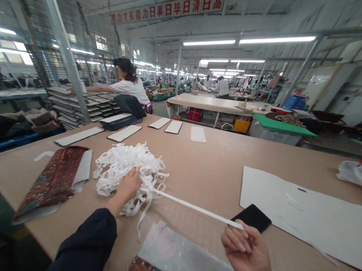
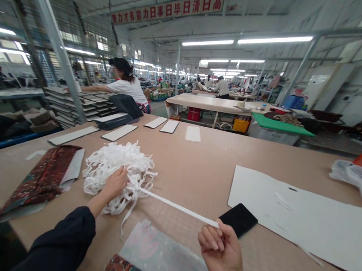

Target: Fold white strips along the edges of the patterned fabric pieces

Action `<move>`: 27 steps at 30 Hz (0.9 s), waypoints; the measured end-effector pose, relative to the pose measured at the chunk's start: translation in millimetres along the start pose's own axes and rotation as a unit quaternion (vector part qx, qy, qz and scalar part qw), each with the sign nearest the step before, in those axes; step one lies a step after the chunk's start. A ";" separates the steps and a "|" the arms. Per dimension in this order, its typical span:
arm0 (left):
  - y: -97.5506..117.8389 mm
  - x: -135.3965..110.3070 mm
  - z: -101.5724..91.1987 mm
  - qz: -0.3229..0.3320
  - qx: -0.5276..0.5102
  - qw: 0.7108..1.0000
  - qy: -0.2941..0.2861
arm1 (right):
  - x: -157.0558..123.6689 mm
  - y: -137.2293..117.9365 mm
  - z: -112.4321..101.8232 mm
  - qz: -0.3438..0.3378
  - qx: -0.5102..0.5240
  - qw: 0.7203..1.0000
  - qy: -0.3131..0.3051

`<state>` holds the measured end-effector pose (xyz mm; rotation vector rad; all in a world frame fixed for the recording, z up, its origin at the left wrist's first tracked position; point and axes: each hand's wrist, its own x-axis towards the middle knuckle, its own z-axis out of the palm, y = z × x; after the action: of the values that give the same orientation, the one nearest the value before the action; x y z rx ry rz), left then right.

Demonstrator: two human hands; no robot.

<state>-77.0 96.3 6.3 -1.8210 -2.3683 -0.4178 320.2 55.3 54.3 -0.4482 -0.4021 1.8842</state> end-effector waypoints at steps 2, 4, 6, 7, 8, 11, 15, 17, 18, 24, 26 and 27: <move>-1.1 2.1 0.7 -0.015 0.013 1.000 0.018 | 1.0 1.3 0.7 -0.020 -0.027 0.999 0.004; -2.0 3.2 -0.6 -0.035 0.024 0.998 0.035 | 5.0 -2.0 -2.2 -0.034 -0.105 0.994 0.000; -2.1 1.8 -3.1 -0.051 0.033 0.997 0.052 | 15.1 -9.8 -8.9 -0.047 -0.264 0.963 0.008; -1.4 0.1 -4.5 -0.055 0.037 0.996 0.059 | 22.8 -13.9 -12.6 -0.063 -0.373 0.925 0.028; 0.2 -2.1 -5.8 -0.055 0.040 0.996 0.064 | 31.9 -16.7 -15.6 -0.096 -0.487 0.866 0.059; 9.7 -11.2 -7.9 -0.047 0.045 0.995 0.070 | 63.8 -7.1 -12.3 -0.242 -0.727 0.632 0.117; 24.8 -23.9 -4.6 -0.053 0.047 0.994 0.086 | 102.2 63.2 24.3 -0.234 -0.796 0.551 -0.089; 28.4 -29.9 -0.9 -0.052 0.045 0.992 0.105 | 116.6 109.9 46.1 -0.177 -0.804 0.549 -0.145; 28.7 -32.9 1.3 -0.050 0.043 0.991 0.115 | 122.5 131.6 54.9 -0.172 -0.808 0.544 -0.148; 19.7 -47.4 15.9 -0.008 0.039 0.989 0.140 | 141.4 193.7 62.1 -0.145 -0.851 0.490 -0.121; 14.5 -48.1 17.3 -0.009 0.057 0.991 0.123 | 145.6 185.4 52.3 -0.138 -0.864 0.468 -0.123; 11.2 -47.2 16.7 -0.017 0.069 0.991 0.110 | 148.4 176.5 47.0 -0.138 -0.870 0.458 -0.121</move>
<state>-52.5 60.1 -20.5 -1.5885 -2.2221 -0.4244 106.1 132.0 -6.1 -1.2610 -2.4420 0.4632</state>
